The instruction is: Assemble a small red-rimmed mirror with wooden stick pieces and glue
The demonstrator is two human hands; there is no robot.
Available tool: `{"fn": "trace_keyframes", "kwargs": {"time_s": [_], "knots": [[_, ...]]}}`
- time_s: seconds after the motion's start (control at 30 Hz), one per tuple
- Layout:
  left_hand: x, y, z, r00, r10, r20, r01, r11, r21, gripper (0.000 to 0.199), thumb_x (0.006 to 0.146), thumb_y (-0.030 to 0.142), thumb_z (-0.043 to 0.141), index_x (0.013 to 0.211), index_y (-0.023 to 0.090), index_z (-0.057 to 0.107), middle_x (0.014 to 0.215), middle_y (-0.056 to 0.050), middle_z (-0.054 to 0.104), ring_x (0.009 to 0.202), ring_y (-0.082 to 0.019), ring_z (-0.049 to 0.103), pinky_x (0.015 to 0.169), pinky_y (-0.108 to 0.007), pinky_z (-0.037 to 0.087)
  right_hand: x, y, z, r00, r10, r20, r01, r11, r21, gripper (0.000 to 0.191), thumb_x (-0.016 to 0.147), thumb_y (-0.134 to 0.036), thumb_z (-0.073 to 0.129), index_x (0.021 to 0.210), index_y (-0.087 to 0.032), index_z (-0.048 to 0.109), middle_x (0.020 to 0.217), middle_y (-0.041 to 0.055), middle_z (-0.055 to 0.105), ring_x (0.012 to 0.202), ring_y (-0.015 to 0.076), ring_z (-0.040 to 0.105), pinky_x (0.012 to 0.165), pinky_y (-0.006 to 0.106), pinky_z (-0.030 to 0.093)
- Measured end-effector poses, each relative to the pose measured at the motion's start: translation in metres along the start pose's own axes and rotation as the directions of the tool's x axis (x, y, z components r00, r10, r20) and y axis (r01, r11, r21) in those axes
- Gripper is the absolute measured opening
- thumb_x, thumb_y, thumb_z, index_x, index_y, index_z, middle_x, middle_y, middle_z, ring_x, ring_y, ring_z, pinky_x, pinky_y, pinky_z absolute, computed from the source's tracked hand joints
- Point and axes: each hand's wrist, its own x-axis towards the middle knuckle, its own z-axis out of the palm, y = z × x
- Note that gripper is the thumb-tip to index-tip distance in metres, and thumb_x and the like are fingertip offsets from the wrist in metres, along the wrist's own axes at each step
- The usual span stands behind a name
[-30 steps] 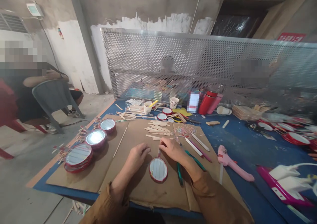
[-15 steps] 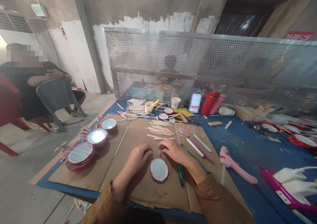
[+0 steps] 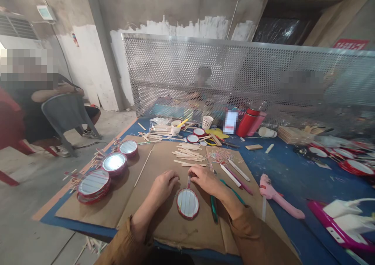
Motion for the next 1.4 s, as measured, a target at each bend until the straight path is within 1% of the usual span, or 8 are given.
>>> {"fn": "trace_keyframes", "kwargs": {"time_s": [0.17,0.4,0.6,0.7,0.87,1.07,1.2,1.4], "knots": [[0.0009,-0.0009,0.0007,1.000,-0.004,-0.003,0.004,1.000,-0.018,0.023,0.086,0.022,0.038,0.077,0.018,0.059,0.079,-0.006,0.065,0.077,-0.020,0.059,0.072,-0.028,0.043,0.0001,-0.0017,-0.0013,1.000,0.002,0.004,-0.002,1.000,0.008,0.015,0.080,-0.007,0.055,0.087,-0.019,0.060,0.089,0.0014,0.059,0.081,0.0140,0.054,0.074,0.024,0.038],[0.0007,0.0003,0.0003,1.000,-0.010,-0.006,0.010,1.000,-0.020,0.022,0.085,0.022,0.039,0.077,0.018,0.059,0.080,-0.007,0.066,0.077,-0.020,0.059,0.071,-0.027,0.043,0.0007,-0.0033,-0.0028,1.000,0.004,0.018,-0.005,1.000,0.018,0.019,0.079,-0.006,0.056,0.089,-0.020,0.063,0.090,0.0016,0.060,0.082,0.0144,0.055,0.075,0.024,0.038],[0.0013,-0.0022,0.0013,1.000,-0.001,-0.015,0.001,1.000,-0.004,0.023,0.086,0.020,0.038,0.078,0.018,0.060,0.079,-0.007,0.065,0.077,-0.019,0.059,0.071,-0.027,0.043,0.0003,-0.0020,-0.0011,1.000,0.000,0.001,0.000,1.000,0.018,0.019,0.078,-0.005,0.055,0.087,-0.019,0.062,0.089,0.0014,0.060,0.081,0.0139,0.055,0.075,0.024,0.038],[0.0013,-0.0039,0.0017,1.000,-0.009,-0.018,0.009,1.000,0.000,0.024,0.086,0.019,0.037,0.081,0.018,0.061,0.078,-0.006,0.066,0.075,-0.019,0.060,0.069,-0.027,0.043,0.0008,-0.0011,0.0004,1.000,0.003,-0.009,-0.003,1.000,0.020,0.018,0.078,-0.005,0.055,0.088,-0.019,0.061,0.089,0.0017,0.060,0.080,0.0139,0.055,0.075,0.024,0.039],[0.0008,-0.0049,0.0023,0.999,-0.002,-0.034,0.002,1.000,0.000,0.024,0.086,0.017,0.037,0.082,0.019,0.061,0.081,-0.006,0.067,0.076,-0.018,0.061,0.069,-0.026,0.044,0.0016,0.0009,0.0020,1.000,0.019,-0.022,-0.018,0.999,0.029,0.019,0.078,-0.004,0.052,0.089,-0.019,0.060,0.090,0.0030,0.062,0.085,0.0158,0.055,0.077,0.026,0.039],[0.0000,-0.0021,0.0018,1.000,-0.007,-0.028,0.007,1.000,0.004,0.025,0.085,0.016,0.037,0.082,0.018,0.061,0.082,-0.007,0.067,0.078,-0.019,0.061,0.071,-0.026,0.045,0.0004,0.0011,-0.0004,1.000,-0.017,0.008,0.017,0.998,0.054,0.031,0.077,0.000,0.047,0.094,-0.021,0.061,0.095,0.0023,0.062,0.088,0.0152,0.056,0.078,0.025,0.039],[0.0001,-0.0021,0.0022,1.000,0.001,-0.030,-0.001,1.000,-0.007,0.025,0.085,0.017,0.037,0.082,0.018,0.061,0.082,-0.007,0.067,0.078,-0.019,0.062,0.071,-0.027,0.045,-0.0001,-0.0007,-0.0028,0.999,-0.010,0.043,0.009,0.999,0.032,0.026,0.079,-0.003,0.049,0.091,-0.021,0.062,0.092,0.0021,0.061,0.087,0.0158,0.056,0.077,0.026,0.039],[0.0005,-0.0041,0.0034,0.999,0.006,-0.041,-0.006,1.000,-0.004,0.025,0.085,0.017,0.037,0.082,0.018,0.061,0.082,-0.007,0.067,0.077,-0.019,0.061,0.070,-0.027,0.045,0.0002,-0.0037,-0.0045,0.999,-0.004,0.043,0.004,1.000,0.013,0.023,0.079,-0.002,0.049,0.087,-0.020,0.060,0.090,0.0016,0.061,0.086,0.0151,0.055,0.076,0.025,0.038]]}}
